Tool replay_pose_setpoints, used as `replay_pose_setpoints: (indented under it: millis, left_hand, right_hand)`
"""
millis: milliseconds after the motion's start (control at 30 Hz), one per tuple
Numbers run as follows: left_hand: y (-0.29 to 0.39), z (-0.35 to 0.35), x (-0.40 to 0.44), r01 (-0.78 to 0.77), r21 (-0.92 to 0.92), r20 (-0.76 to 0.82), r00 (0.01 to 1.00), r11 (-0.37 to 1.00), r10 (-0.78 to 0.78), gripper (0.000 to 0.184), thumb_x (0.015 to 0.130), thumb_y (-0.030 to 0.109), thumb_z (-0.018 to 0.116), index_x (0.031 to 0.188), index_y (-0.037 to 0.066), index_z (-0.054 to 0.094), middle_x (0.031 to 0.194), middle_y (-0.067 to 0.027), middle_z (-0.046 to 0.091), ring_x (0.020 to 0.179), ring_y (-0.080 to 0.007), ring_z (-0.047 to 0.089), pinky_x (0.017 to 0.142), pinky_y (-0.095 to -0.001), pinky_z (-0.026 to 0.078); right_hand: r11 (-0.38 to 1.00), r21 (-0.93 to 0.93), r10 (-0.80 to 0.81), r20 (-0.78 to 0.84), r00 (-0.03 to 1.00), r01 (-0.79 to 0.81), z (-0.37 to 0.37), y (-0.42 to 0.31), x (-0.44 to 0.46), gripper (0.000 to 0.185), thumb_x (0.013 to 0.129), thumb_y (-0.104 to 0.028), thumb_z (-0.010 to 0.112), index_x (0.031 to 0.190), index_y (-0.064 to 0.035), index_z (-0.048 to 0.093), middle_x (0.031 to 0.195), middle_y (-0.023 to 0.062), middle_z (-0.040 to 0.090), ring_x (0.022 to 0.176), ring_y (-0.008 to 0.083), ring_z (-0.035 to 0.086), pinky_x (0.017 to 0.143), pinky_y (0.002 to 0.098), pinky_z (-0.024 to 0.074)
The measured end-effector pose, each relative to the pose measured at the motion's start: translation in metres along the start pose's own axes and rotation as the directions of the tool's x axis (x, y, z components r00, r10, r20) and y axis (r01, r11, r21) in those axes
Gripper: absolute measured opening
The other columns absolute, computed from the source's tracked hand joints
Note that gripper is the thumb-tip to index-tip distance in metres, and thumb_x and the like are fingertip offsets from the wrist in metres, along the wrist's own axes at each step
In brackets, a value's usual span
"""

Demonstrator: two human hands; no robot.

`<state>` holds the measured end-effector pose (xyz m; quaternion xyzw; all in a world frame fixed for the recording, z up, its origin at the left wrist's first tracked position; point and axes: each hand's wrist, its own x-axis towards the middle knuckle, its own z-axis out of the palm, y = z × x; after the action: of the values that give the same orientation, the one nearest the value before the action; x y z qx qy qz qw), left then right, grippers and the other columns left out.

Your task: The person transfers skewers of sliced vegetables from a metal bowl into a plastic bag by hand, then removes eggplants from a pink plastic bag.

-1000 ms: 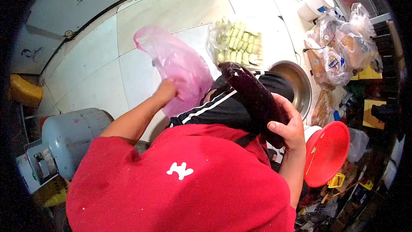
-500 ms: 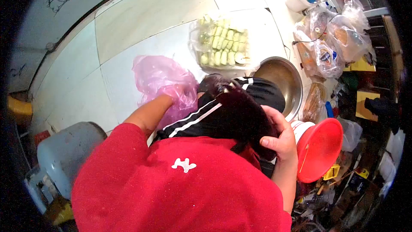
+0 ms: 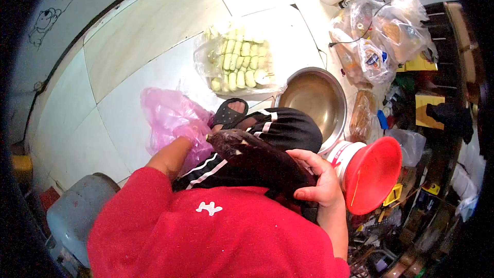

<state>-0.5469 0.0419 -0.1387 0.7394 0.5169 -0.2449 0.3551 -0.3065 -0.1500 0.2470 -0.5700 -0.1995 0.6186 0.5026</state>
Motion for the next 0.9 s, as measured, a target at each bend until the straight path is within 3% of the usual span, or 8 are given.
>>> replay_pose_setpoints:
  millis: [233, 367, 433, 467, 567, 667, 800, 900]
  left_hand:
    - [-0.031, -0.026, -0.011, -0.096, 0.124, 0.039, 0.995, 0.988, 0.092, 0.023, 0.074, 0.022, 0.062, 0.093, 0.009, 0.068, 0.086, -0.0091, 0.066, 0.073, -0.0215, 0.061, 0.063, -0.0345, 0.049]
    - [-0.054, -0.077, -0.024, -0.165, 0.273, 0.115, 0.984, 0.948, 0.138, 0.024, 0.073, 0.023, 0.062, 0.093, 0.010, 0.069, 0.087, -0.0094, 0.066, 0.074, -0.0224, 0.062, 0.064, -0.0353, 0.049]
    - [-0.057, -0.101, -0.032, -0.191, 0.351, 0.149, 0.978, 0.917, 0.146, 0.024, 0.073, 0.023, 0.063, 0.093, 0.010, 0.069, 0.087, -0.0095, 0.067, 0.075, -0.0229, 0.062, 0.065, -0.0358, 0.050]
    - [-0.059, -0.112, -0.035, -0.202, 0.392, 0.160, 0.976, 0.897, 0.150, 0.025, 0.073, 0.023, 0.063, 0.093, 0.010, 0.069, 0.087, -0.0096, 0.067, 0.075, -0.0232, 0.063, 0.065, -0.0360, 0.050]
    - [-0.048, -0.147, -0.031, -0.229, 0.514, 0.173, 0.972, 0.827, 0.162, 0.025, 0.072, 0.024, 0.063, 0.093, 0.011, 0.069, 0.088, -0.0098, 0.067, 0.076, -0.0239, 0.063, 0.066, -0.0366, 0.051]
    - [-0.033, -0.178, -0.014, -0.264, 0.627, 0.188, 0.964, 0.733, 0.187, 0.026, 0.071, 0.024, 0.064, 0.093, 0.011, 0.069, 0.088, -0.0100, 0.068, 0.077, -0.0246, 0.064, 0.068, -0.0372, 0.051]
    - [-0.040, -0.174, 0.000, -0.329, 0.741, 0.224, 0.943, 0.586, 0.247, 0.027, 0.071, 0.025, 0.064, 0.093, 0.012, 0.069, 0.089, -0.0102, 0.068, 0.079, -0.0256, 0.065, 0.069, -0.0381, 0.052]
    - [-0.076, -0.167, 0.019, -0.429, 0.735, 0.249, 0.891, 0.525, 0.379, 0.027, 0.070, 0.026, 0.064, 0.093, 0.013, 0.070, 0.089, -0.0104, 0.068, 0.080, -0.0263, 0.065, 0.070, -0.0387, 0.053]
  right_hand:
    - [0.998, 0.049, 0.035, -0.026, 0.999, -0.033, -0.001, 0.000, -0.007, 0.075, 0.061, -0.008, 0.079, 0.129, -0.0001, 0.047, 0.122, 0.0095, 0.056, 0.114, 0.0183, 0.051, 0.102, 0.0325, 0.0352]
    - [0.997, -0.067, -0.042, 0.020, 0.999, 0.044, -0.005, 0.009, -0.008, 0.075, 0.061, -0.011, 0.080, 0.129, -0.0046, 0.048, 0.120, 0.0091, 0.058, 0.113, 0.0185, 0.052, 0.100, 0.0329, 0.0367]
    - [0.996, 0.084, -0.010, 0.012, 1.000, 0.009, 0.002, 0.008, -0.010, 0.074, 0.062, -0.012, 0.080, 0.129, -0.0051, 0.048, 0.119, 0.0087, 0.058, 0.112, 0.0183, 0.052, 0.100, 0.0332, 0.0372]
    - [0.986, 0.159, -0.047, 0.029, 0.998, 0.041, 0.004, 0.011, -0.011, 0.073, 0.064, -0.011, 0.080, 0.129, -0.0058, 0.048, 0.118, 0.0082, 0.058, 0.111, 0.0184, 0.053, 0.099, 0.0335, 0.0376]
    - [0.996, 0.034, -0.081, 0.040, 0.996, 0.080, 0.003, 0.009, -0.016, 0.071, 0.065, -0.009, 0.079, 0.129, -0.0047, 0.048, 0.119, 0.0080, 0.058, 0.111, 0.0183, 0.052, 0.100, 0.0328, 0.0371]
    - [0.992, 0.051, -0.121, 0.053, 0.991, 0.119, 0.000, 0.015, -0.018, 0.070, 0.068, -0.009, 0.077, 0.130, -0.0028, 0.046, 0.120, 0.0081, 0.057, 0.112, 0.0175, 0.052, 0.100, 0.0321, 0.0368]
    - [0.987, 0.111, -0.124, 0.044, 0.991, 0.118, 0.003, 0.018, -0.021, 0.071, 0.069, -0.009, 0.077, 0.131, -0.0023, 0.043, 0.121, 0.0091, 0.056, 0.112, 0.0177, 0.051, 0.100, 0.0326, 0.0367]
    - [0.989, 0.078, -0.133, 0.052, 0.990, 0.128, 0.002, 0.020, -0.024, 0.070, 0.070, -0.007, 0.076, 0.131, -0.0024, 0.042, 0.122, 0.0097, 0.056, 0.113, 0.0184, 0.051, 0.101, 0.0331, 0.0363]
